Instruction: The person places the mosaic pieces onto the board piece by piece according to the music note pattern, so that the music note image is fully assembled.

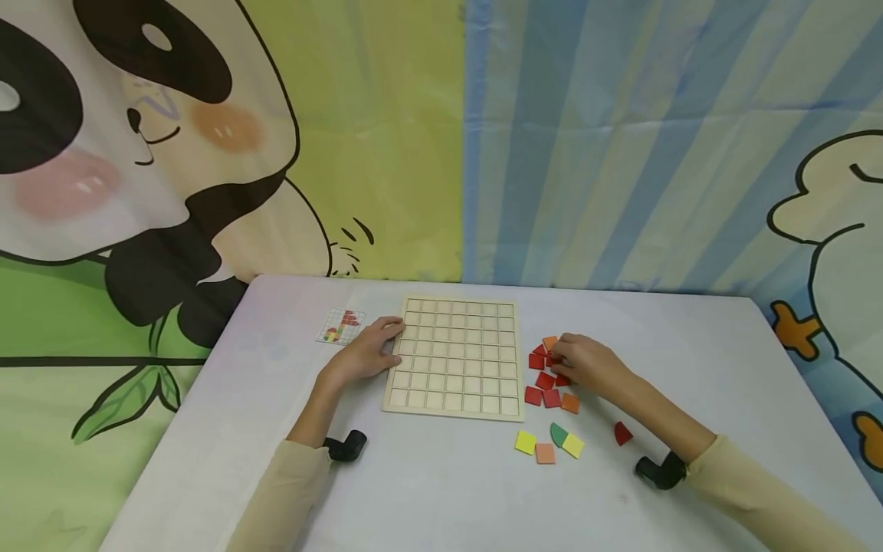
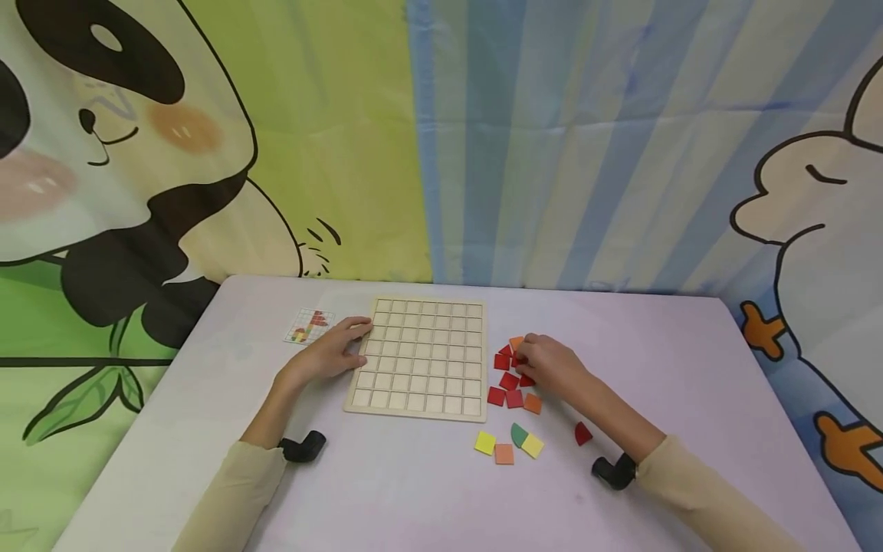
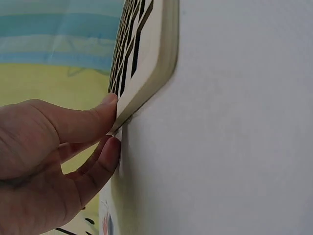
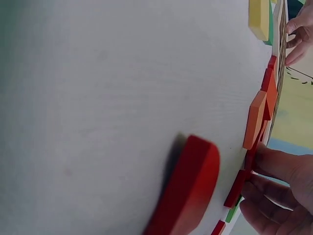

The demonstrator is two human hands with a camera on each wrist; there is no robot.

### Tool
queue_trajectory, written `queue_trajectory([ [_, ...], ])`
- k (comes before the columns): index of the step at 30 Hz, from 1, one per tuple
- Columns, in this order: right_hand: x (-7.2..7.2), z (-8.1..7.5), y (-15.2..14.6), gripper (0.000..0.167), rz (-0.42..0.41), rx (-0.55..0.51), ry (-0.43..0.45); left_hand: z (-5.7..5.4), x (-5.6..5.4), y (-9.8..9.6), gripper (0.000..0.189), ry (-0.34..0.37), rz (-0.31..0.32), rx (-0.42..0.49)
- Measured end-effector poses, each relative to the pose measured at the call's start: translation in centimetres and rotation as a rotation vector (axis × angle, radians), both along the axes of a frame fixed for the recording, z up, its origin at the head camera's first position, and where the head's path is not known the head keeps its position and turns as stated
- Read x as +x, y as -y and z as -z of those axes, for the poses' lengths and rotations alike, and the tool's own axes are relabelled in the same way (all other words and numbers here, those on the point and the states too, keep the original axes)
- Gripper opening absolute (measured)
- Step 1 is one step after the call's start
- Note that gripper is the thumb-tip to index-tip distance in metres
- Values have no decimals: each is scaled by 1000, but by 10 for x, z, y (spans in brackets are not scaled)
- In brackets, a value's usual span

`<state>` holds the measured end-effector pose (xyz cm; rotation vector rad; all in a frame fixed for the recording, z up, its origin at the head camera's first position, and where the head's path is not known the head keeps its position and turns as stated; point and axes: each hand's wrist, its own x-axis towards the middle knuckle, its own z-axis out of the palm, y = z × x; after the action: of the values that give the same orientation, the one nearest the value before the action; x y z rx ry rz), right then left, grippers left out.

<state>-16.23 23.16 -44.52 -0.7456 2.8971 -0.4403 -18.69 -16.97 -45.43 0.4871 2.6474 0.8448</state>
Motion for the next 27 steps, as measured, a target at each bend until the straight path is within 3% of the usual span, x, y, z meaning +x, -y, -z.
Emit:
queue_trajectory([
  [8, -3, -2, -2, 16, -14, -2, -30, 5, 0, 1, 66, 29, -57, 54],
  [14, -6, -9, 4, 20, 12, -153, -57, 10, 0, 0, 64, 45, -99, 87],
  [21, -16, -17, 23, 26, -82, -275, -120, 18, -1, -8, 61, 51, -201, 155],
  [27, -31, -18, 44, 27, -128, -302, -93, 21, 6, -23, 56, 4, -291, 199],
])
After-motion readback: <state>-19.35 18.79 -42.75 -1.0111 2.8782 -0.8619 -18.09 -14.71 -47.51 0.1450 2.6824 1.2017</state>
